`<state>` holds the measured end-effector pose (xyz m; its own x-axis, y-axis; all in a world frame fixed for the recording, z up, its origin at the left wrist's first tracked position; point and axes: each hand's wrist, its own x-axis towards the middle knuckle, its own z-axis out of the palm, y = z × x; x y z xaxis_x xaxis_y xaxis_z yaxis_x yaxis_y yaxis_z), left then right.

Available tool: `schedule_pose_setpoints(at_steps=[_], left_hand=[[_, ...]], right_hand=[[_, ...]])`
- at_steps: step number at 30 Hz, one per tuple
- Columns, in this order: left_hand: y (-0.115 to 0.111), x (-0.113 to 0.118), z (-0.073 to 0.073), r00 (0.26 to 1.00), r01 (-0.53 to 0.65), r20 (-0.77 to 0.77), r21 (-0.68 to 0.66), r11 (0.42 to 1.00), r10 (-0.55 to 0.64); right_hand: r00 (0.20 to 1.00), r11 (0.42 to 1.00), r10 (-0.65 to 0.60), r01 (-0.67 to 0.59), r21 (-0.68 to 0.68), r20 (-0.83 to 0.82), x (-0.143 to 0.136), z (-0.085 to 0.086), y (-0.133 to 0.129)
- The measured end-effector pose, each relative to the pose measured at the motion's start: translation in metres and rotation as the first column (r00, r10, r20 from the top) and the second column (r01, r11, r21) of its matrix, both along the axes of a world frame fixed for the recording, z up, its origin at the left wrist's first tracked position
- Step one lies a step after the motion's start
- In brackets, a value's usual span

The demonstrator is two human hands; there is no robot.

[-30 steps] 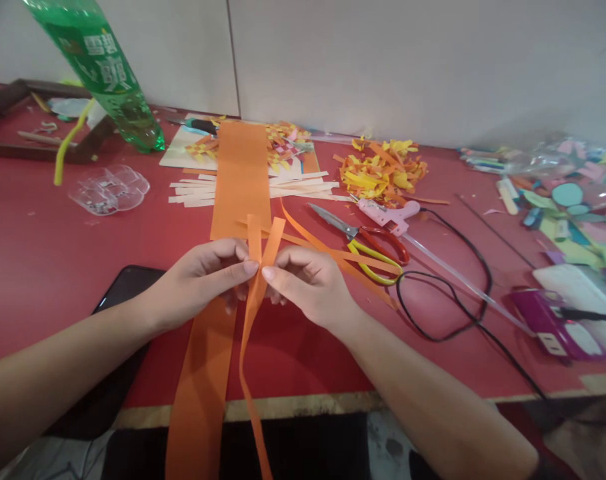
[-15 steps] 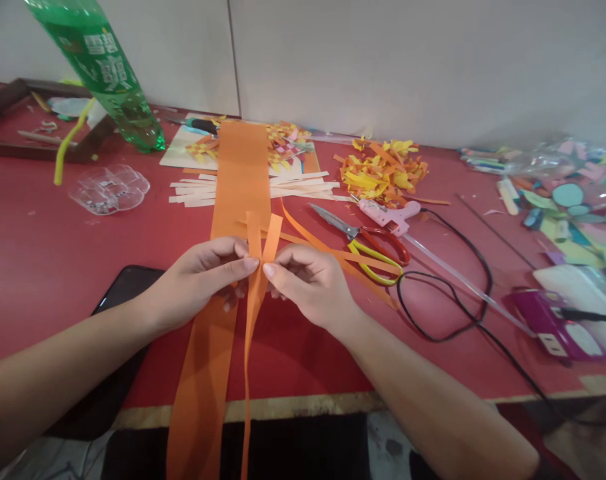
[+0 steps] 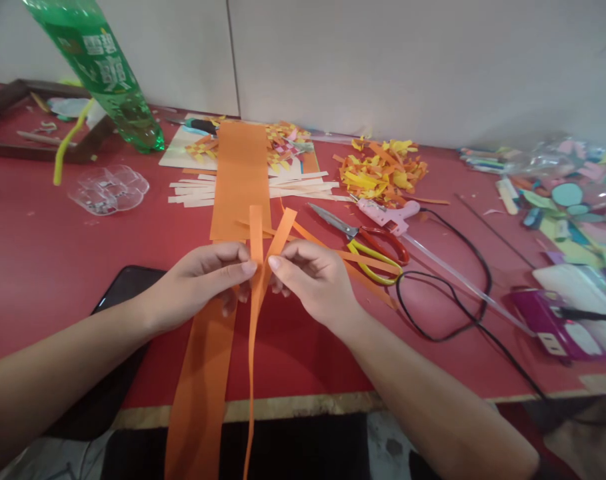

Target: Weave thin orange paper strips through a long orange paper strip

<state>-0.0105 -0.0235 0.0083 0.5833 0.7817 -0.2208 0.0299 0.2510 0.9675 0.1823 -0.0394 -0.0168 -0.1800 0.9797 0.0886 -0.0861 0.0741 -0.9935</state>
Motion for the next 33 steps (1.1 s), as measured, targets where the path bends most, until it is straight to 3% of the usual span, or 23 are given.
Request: schedule_pose_setpoints(at_steps=[10, 24, 33], left_hand=[[-0.0017, 0.0006, -0.0031, 0.999, -0.010, 0.043, 0.105, 0.994, 0.006], [-0.0007, 0.0010, -0.0034, 0.998, -0.067, 0.008, 0.099, 0.993, 0.066], [-0.0016, -0.0019, -0.0005, 0.999, 0.038, -0.030, 0.034, 0.999, -0.037]], right_hand=[[0.985, 0.987, 0.145, -0.151, -0.057, -0.097, 0.0018, 0.0009, -0.0030], [0.998, 0.998, 0.062, -0.062, 0.000, -0.020, -0.0004, 0.0018, -0.0017], [0.995, 0.996, 0.084, -0.086, -0.030, -0.052, -0.0002, 0.0029, -0.0009]])
